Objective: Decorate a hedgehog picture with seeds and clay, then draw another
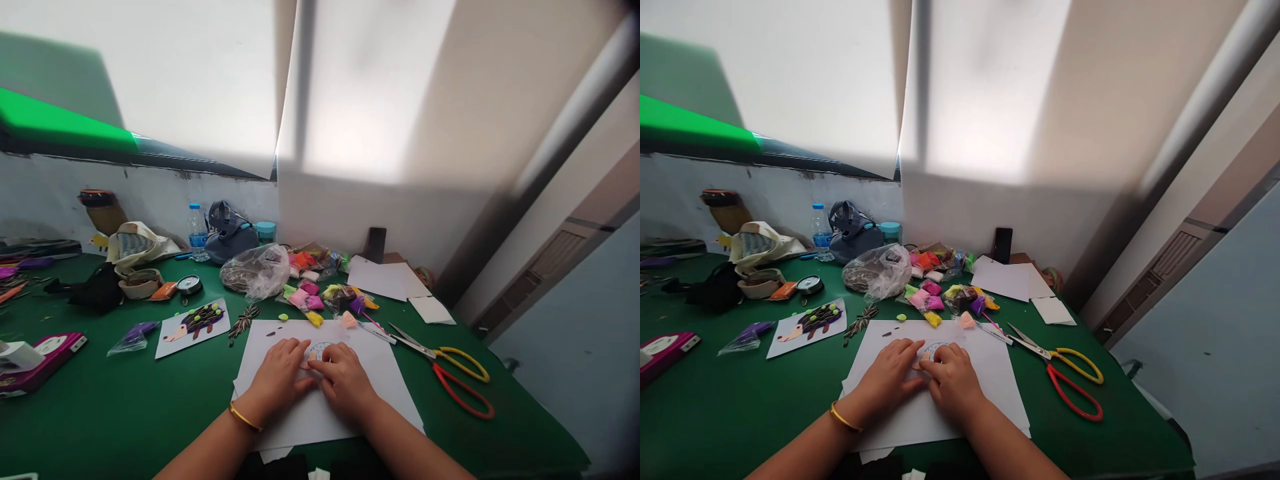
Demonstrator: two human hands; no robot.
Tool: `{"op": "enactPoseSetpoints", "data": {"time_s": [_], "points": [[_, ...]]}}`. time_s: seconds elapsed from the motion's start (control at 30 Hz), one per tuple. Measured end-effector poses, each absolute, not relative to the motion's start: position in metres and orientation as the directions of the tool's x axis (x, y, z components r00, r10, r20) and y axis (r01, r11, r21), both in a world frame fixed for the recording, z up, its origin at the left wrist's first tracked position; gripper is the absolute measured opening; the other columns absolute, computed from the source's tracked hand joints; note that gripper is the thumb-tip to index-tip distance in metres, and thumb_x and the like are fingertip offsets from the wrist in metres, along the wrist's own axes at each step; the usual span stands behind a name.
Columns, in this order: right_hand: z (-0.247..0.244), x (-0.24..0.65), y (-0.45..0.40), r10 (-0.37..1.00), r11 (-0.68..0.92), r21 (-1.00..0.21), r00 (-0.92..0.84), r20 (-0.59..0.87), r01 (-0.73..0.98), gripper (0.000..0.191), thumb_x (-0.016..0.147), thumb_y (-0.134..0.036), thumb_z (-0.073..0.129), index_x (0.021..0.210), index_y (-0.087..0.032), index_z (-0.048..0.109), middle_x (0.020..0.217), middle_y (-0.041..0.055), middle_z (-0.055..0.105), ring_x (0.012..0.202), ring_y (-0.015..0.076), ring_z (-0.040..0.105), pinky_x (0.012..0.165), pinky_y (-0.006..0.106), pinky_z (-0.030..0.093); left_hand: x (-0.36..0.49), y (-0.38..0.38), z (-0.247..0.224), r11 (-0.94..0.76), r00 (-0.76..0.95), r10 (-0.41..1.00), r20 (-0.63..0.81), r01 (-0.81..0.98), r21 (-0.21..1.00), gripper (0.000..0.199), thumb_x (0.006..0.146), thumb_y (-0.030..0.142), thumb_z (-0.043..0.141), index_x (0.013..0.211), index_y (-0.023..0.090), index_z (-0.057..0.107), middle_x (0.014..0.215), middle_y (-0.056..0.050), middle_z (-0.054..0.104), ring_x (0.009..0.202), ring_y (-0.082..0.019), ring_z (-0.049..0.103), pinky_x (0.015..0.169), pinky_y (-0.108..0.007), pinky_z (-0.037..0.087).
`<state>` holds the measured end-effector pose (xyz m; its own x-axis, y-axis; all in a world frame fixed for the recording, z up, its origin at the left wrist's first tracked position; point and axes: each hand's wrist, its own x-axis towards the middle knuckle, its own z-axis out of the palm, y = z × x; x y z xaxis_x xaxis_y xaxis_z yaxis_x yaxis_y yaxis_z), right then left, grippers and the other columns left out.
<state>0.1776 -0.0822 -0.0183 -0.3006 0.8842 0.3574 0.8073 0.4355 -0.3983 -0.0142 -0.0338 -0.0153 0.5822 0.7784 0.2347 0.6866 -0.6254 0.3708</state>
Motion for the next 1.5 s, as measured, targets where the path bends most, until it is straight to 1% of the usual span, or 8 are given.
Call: {"op": "enactPoseSetpoints", "data": {"time_s": [0.1, 0.23, 0.53, 0.83, 1.1, 1.27, 1.37, 1.5], "points": [[-0.022, 0.182, -0.077, 0.91, 0.373, -0.526, -0.191, 0.368, 0.764, 0.051, 0.078, -0.003, 0.051, 0.119, -0.026, 0.069, 0.095, 0.0063, 0.062, 0.094, 0.0225, 0.053, 0.086, 0.037, 0.044, -0.02, -0.031, -0.015, -0.615, 0.574, 0.784, 0.237, 0.666, 0.422, 0.06, 0.077, 0.024, 0.075, 0.133, 0.023, 0.053, 0.121, -0.009, 0.062, 0.115, -0.027, 0.057, 0.101, -0.045, 0.047], [-0.026, 0.19, -0.068, 0.944, 0.279, -0.668, -0.07, 0.321, 0.69, 0.048, 0.079, -0.002, 0.046, 0.118, -0.02, 0.069, 0.094, 0.0066, 0.062, 0.095, 0.0218, 0.056, 0.088, 0.035, 0.047, -0.033, -0.033, -0.013, -0.655, 0.632, 0.743, 0.219, 0.622, 0.429, 0.033, 0.082, 0.02, 0.069, 0.114, 0.025, 0.066, 0.124, -0.007, 0.061, 0.109, -0.024, 0.062, 0.097, -0.04, 0.052], [-0.025, 0.193, -0.065, 0.956, 0.24, -0.73, -0.025, 0.293, 0.64, 0.048, 0.078, -0.003, 0.044, 0.115, -0.018, 0.07, 0.093, 0.007, 0.062, 0.094, 0.0218, 0.058, 0.088, 0.035, 0.048, -0.034, -0.044, -0.014, -0.738, 0.686, 0.674, 0.274, 0.62, 0.265, 0.026, 0.09, 0.021, 0.058, 0.112, 0.026, 0.07, 0.126, -0.009, 0.064, 0.112, -0.027, 0.062, 0.095, -0.044, 0.054], [-0.032, 0.197, -0.062, 0.95, 0.25, -0.792, 0.018, 0.312, 0.557, 0.046, 0.077, -0.01, 0.045, 0.112, -0.022, 0.072, 0.091, 0.0056, 0.061, 0.092, 0.0214, 0.059, 0.088, 0.035, 0.048, -0.027, -0.048, -0.003, -0.765, 0.729, 0.644, 0.233, 0.613, 0.198, 0.032, 0.09, 0.023, 0.06, 0.122, 0.027, 0.064, 0.12, -0.007, 0.064, 0.107, -0.027, 0.061, 0.095, -0.045, 0.053], [-0.032, 0.209, -0.056, 0.947, 0.087, -0.991, 0.299, 0.113, 0.1, 0.044, 0.071, -0.024, 0.05, 0.107, -0.023, 0.074, 0.088, 0.0031, 0.061, 0.078, 0.0192, 0.058, 0.07, 0.03, 0.048, -0.025, -0.051, 0.0, -0.735, 0.709, 0.677, 0.196, 0.638, 0.231, 0.049, 0.086, 0.031, 0.064, 0.135, 0.03, 0.054, 0.129, -0.005, 0.062, 0.115, -0.03, 0.057, 0.101, -0.049, 0.048], [-0.028, 0.216, -0.048, 0.902, 0.004, -0.954, 0.412, -0.125, -0.299, 0.044, 0.067, -0.027, 0.058, 0.107, -0.024, 0.074, 0.091, 0.0032, 0.066, 0.071, 0.0155, 0.057, 0.063, 0.027, 0.047, -0.029, -0.048, -0.011, -0.666, 0.641, 0.744, 0.187, 0.69, 0.283, 0.079, 0.082, 0.035, 0.067, 0.152, 0.028, 0.03, 0.151, -0.007, 0.046, 0.138, -0.031, 0.041, 0.115, -0.052, 0.033], [-0.024, 0.219, -0.047, 0.88, 0.011, -0.941, 0.451, -0.152, -0.338, 0.041, 0.065, -0.027, 0.061, 0.104, -0.025, 0.074, 0.097, 0.0027, 0.068, 0.077, 0.0157, 0.059, 0.064, 0.025, 0.048, -0.03, -0.045, -0.014, -0.669, 0.656, 0.738, 0.16, 0.68, 0.3, 0.085, 0.081, 0.036, 0.066, 0.154, 0.027, 0.023, 0.158, -0.007, 0.035, 0.146, -0.029, 0.03, 0.121, -0.055, 0.02], [-0.025, 0.22, -0.046, 0.883, 0.007, -0.954, 0.449, -0.134, -0.3, 0.04, 0.066, -0.028, 0.062, 0.104, -0.025, 0.073, 0.098, 0.0028, 0.069, 0.083, 0.0174, 0.061, 0.067, 0.026, 0.048, -0.029, -0.044, -0.012, -0.647, 0.656, 0.747, 0.107, 0.68, 0.345, 0.086, 0.082, 0.037, 0.063, 0.155, 0.024, 0.02, 0.156, -0.01, 0.038, 0.145, -0.028, 0.033, 0.123, -0.056, 0.015]]}}
